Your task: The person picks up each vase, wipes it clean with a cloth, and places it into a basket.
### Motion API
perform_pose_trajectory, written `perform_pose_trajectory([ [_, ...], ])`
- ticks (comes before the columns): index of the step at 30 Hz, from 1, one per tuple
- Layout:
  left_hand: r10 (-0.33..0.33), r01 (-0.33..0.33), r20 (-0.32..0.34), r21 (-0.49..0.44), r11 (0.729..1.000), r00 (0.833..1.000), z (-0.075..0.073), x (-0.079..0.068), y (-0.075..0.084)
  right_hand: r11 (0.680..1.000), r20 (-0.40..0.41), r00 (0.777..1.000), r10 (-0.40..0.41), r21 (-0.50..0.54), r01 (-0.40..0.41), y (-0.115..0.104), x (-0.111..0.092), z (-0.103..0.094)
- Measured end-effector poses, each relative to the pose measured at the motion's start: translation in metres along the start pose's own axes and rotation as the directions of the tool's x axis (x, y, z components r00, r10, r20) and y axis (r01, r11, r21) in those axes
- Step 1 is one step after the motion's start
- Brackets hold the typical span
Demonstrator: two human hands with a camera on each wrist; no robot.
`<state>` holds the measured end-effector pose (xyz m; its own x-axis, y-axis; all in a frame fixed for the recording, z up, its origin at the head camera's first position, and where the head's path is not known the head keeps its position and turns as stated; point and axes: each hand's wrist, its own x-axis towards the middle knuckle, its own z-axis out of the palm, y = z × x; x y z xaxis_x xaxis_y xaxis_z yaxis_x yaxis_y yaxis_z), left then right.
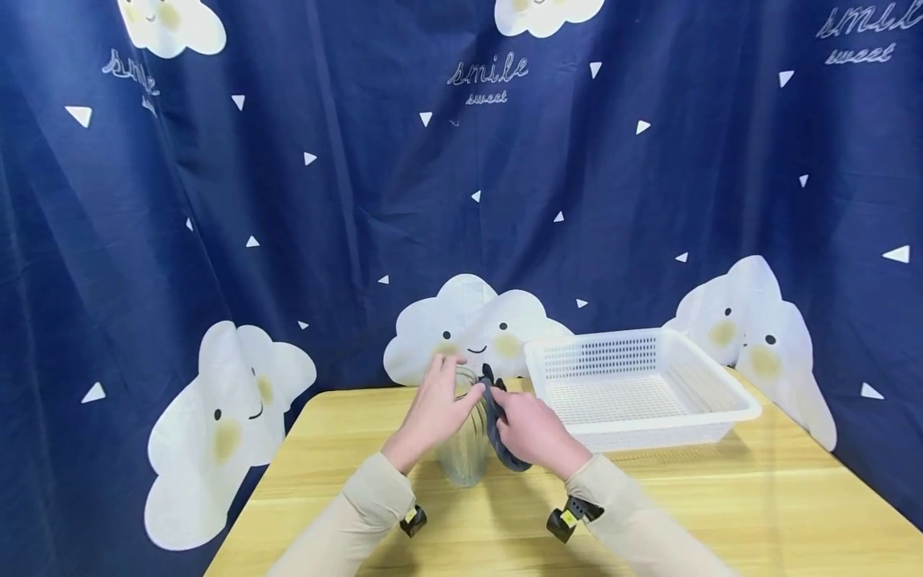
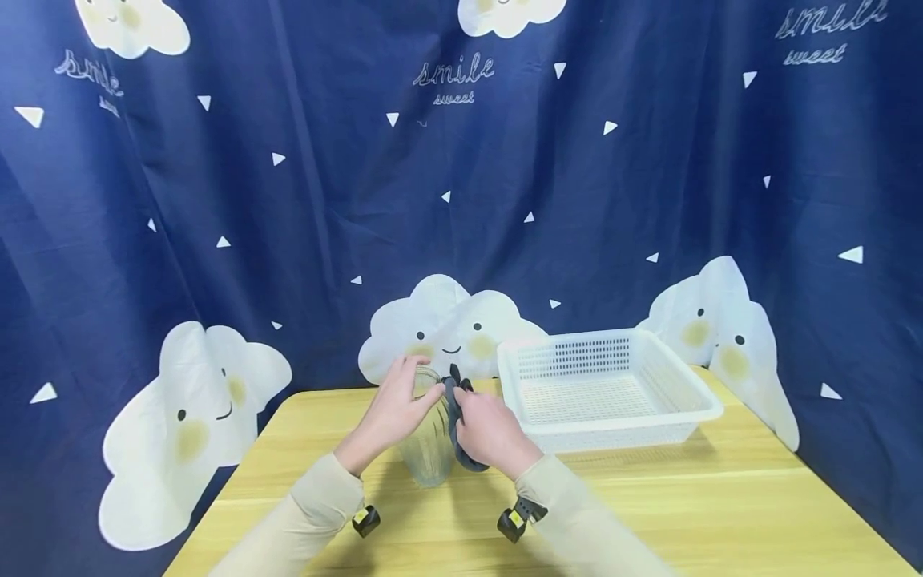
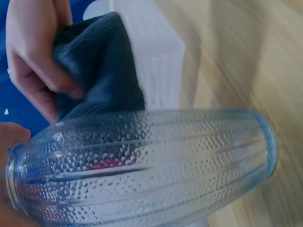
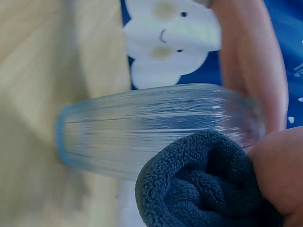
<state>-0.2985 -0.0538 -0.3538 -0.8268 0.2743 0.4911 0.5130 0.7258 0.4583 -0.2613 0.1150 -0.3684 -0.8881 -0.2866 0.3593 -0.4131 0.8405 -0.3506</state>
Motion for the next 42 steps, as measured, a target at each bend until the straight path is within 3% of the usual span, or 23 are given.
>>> perform_pose_trajectory([
  [4,-0.079,0.079,-0.001,-0.001,0.997,0.997,0.0,0.0,0.0,1.0,0.066,0.998,-0.01,-0.012,0.011,0.01,-0.006,0.024],
  [9,-0.082,0.082,0.034,-0.001,0.997,0.996,-0.002,0.0,0.001,0.997,0.161,0.986,-0.044,-0.05,0.052,0.021,-0.015,0.05],
  [17,-0.053,0.053,0.027,0.012,0.999,0.998,-0.006,0.003,0.004,0.999,0.215,0.976,0.038,0.028,-0.045,0.026,-0.012,0.044],
  [20,-0.044,0.043,0.04,0.017,0.999,0.998,-0.005,0.002,0.004,0.998,0.19,0.981,0.026,0.055,-0.037,0.025,-0.011,0.035],
  [25,-0.032,0.032,0.042,0.007,0.999,0.999,-0.004,0.004,0.004,0.998,0.057,0.998,-0.024,0.057,0.021,0.016,-0.006,0.005],
  [29,-0.024,0.024,0.029,-0.002,1.0,0.999,-0.001,0.006,0.004,0.997,-0.048,0.998,-0.035,0.064,0.038,0.004,-0.002,-0.021],
  [32,-0.015,0.015,0.009,0.001,1.0,1.0,0.0,0.008,0.003,0.997,-0.083,0.995,-0.049,0.06,0.054,-0.003,0.0,-0.03],
  [36,0.006,-0.006,-0.002,0.014,1.0,1.0,0.002,0.009,0.002,0.999,-0.057,0.998,-0.04,0.028,0.042,-0.001,0.0,-0.02],
  [42,0.059,-0.059,-0.001,0.038,0.998,0.998,0.004,0.007,-0.002,0.999,0.029,0.999,-0.033,-0.013,0.033,0.012,-0.003,0.016],
])
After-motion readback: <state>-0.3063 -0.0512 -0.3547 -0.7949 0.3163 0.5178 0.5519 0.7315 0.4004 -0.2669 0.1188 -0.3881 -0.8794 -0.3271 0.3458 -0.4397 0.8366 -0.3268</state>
